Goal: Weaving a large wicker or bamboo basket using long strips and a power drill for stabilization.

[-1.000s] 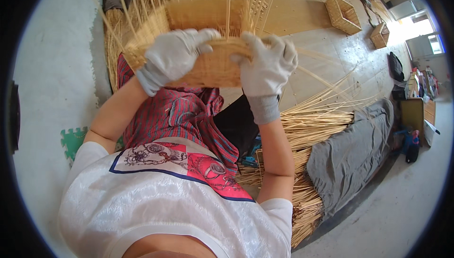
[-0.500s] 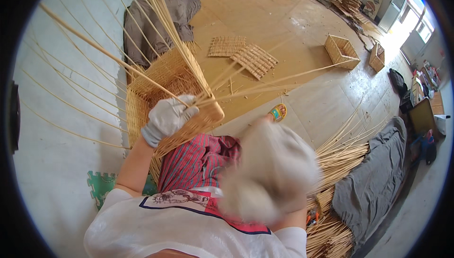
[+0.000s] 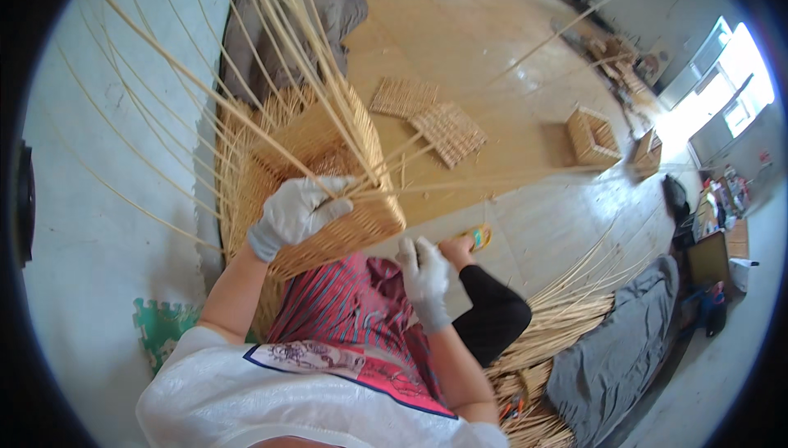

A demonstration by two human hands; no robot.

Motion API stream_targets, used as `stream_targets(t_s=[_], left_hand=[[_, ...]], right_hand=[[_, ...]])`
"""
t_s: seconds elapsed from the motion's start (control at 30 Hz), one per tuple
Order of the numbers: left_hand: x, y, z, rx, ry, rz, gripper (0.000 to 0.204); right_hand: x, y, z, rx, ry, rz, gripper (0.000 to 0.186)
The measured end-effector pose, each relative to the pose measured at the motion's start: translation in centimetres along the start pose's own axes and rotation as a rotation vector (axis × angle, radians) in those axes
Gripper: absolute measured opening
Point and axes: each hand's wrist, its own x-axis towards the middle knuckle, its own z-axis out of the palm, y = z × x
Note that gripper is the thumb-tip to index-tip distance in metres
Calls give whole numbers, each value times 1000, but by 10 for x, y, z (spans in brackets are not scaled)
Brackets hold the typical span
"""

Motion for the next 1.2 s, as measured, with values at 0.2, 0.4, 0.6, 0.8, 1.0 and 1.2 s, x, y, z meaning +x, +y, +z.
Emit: stream_targets(t_s=[0.2, 0.4, 0.6, 0.8, 1.0, 1.2], left_hand=[[-1, 3, -3, -78, -3, 14, 39], [-12, 4, 3, -79, 17, 120, 38], [-10, 24, 22, -144, -112, 125, 42], [9, 42, 78, 55, -374, 208, 48], [17, 44, 110, 137, -610, 267, 44], [11, 26, 119, 240, -494, 406, 39]], right_hand=[[-115, 222, 172, -244, -1065, 364, 54], [-23, 165, 60, 293, 368, 267, 20], [-13, 16, -150, -540, 621, 308, 30], [-12, -95, -180, -396, 452, -176, 29], [47, -28, -163, -507, -252, 103, 16], [17, 34, -137, -323, -374, 72, 16]])
